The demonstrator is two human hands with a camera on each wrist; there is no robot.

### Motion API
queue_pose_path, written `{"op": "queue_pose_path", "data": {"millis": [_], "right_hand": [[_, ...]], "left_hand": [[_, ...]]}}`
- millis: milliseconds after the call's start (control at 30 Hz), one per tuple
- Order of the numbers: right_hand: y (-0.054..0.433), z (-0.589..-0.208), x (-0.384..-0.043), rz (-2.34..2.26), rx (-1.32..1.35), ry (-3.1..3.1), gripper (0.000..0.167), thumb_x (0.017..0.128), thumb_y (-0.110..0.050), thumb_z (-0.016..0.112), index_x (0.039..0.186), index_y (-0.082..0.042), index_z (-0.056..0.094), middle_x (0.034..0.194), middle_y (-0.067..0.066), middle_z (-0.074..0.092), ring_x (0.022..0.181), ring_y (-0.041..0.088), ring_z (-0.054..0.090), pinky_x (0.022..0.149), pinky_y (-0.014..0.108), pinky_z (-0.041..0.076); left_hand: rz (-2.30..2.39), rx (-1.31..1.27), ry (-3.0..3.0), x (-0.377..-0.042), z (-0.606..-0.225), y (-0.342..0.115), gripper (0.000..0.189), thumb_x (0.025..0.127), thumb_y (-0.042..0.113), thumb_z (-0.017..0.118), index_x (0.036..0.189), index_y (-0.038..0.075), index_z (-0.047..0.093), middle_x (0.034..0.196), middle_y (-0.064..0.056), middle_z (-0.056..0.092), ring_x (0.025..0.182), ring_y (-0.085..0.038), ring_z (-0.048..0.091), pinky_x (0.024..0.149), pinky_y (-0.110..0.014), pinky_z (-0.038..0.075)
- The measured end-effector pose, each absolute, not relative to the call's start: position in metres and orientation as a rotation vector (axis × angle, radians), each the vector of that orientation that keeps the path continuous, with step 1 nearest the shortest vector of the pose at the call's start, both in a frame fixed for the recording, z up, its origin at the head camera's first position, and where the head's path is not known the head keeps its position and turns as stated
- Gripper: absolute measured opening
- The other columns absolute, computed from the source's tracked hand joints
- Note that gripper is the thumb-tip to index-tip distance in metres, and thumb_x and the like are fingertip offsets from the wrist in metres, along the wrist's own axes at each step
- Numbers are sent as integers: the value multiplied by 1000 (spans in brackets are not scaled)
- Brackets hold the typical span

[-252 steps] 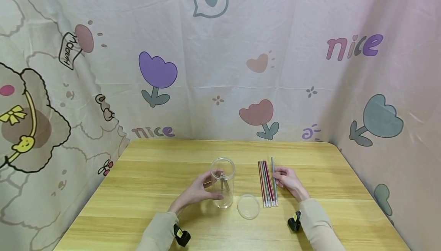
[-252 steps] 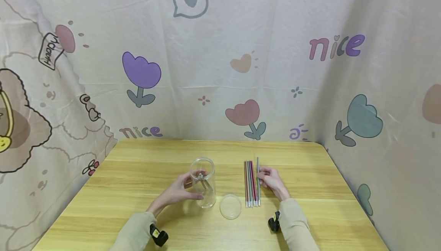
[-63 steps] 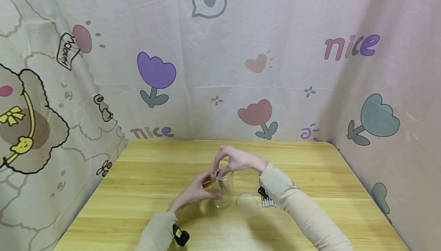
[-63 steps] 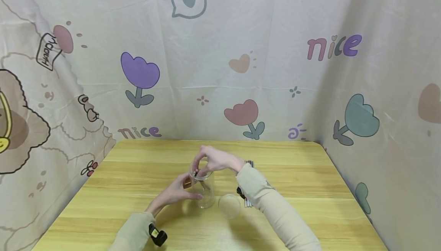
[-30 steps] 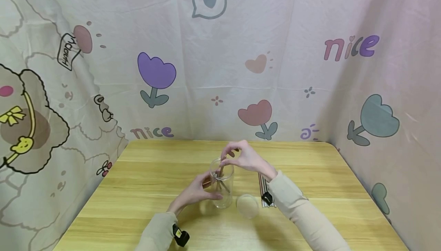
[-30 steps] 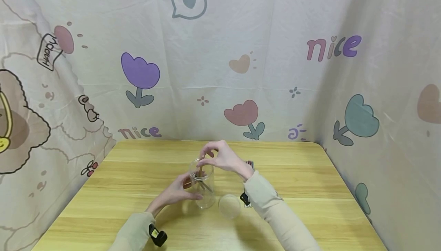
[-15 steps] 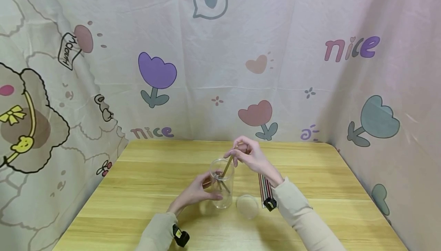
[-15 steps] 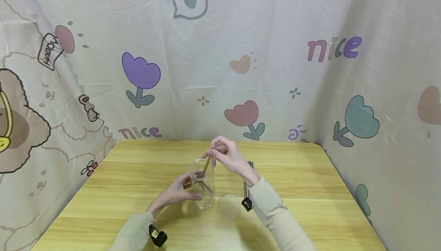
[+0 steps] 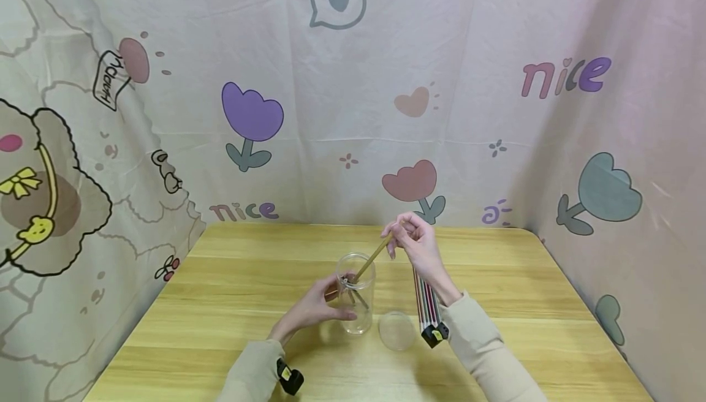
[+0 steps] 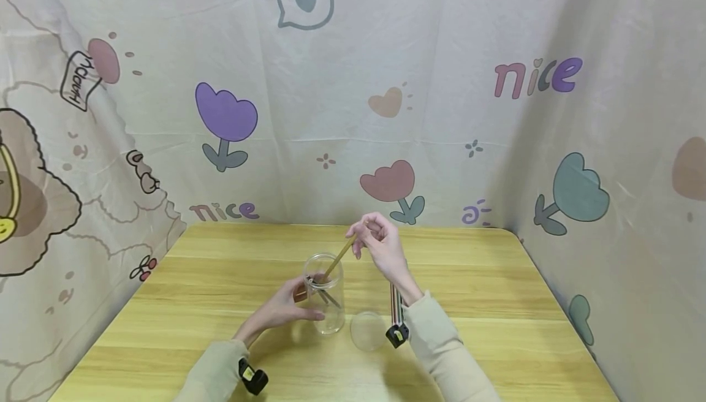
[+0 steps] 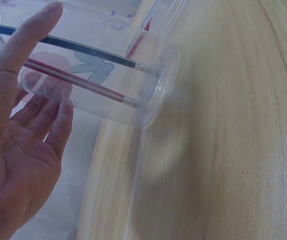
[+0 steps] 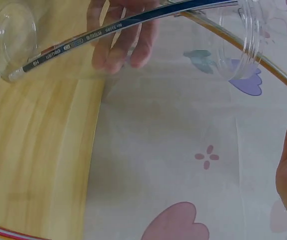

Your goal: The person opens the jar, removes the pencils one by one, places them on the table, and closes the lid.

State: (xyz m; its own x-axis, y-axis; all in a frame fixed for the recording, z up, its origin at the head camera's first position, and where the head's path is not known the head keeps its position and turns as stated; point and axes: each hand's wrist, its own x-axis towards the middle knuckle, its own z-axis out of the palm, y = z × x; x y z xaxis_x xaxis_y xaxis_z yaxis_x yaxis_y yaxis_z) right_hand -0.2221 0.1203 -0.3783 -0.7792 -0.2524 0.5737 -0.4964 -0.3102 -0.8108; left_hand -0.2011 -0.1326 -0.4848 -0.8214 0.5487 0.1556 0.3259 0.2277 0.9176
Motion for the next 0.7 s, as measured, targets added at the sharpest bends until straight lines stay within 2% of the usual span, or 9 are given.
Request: {"op": "queue_pose_path", "data": {"millis": [100, 433, 533, 700], "right_hand": [[122, -380, -220, 2281, 917, -1662, 9, 103, -18, 55, 96, -12, 56, 89, -6, 75, 57, 7, 63, 50, 19, 52], [127, -383, -216, 2472, 810, -1420, 8, 102, -21, 58, 101, -13, 59, 89, -1, 74, 57, 8, 63, 51, 18, 54], [130, -384, -215, 2495, 788, -1389, 6, 103, -19, 56, 101, -13, 58, 89, -1, 75, 57, 8, 62, 51, 18, 53], [133, -385, -214, 2503, 765, -1369, 14, 105, -25, 49, 100, -13, 53, 86, 0, 77, 56, 8, 61, 50, 19, 52]], "left_hand": [[1640, 833, 2293, -201, -485, -133, 77, 78, 17, 85, 145, 12, 49, 141, -15, 60, 136, -41, 51, 118, -61, 38], [1625, 815, 2306, -201, -484, -133, 79, 78, 18, 85, 147, 10, 47, 141, -15, 60, 137, -43, 50, 118, -61, 38], [1624, 808, 2307, -200, -483, -133, 81, 78, 18, 85, 148, 9, 46, 142, -16, 59, 137, -43, 50, 118, -61, 38], [1616, 799, 2301, -200, -483, -133, 83, 79, 18, 85, 149, 7, 44, 146, -17, 56, 139, -43, 48, 119, -61, 37]]}}
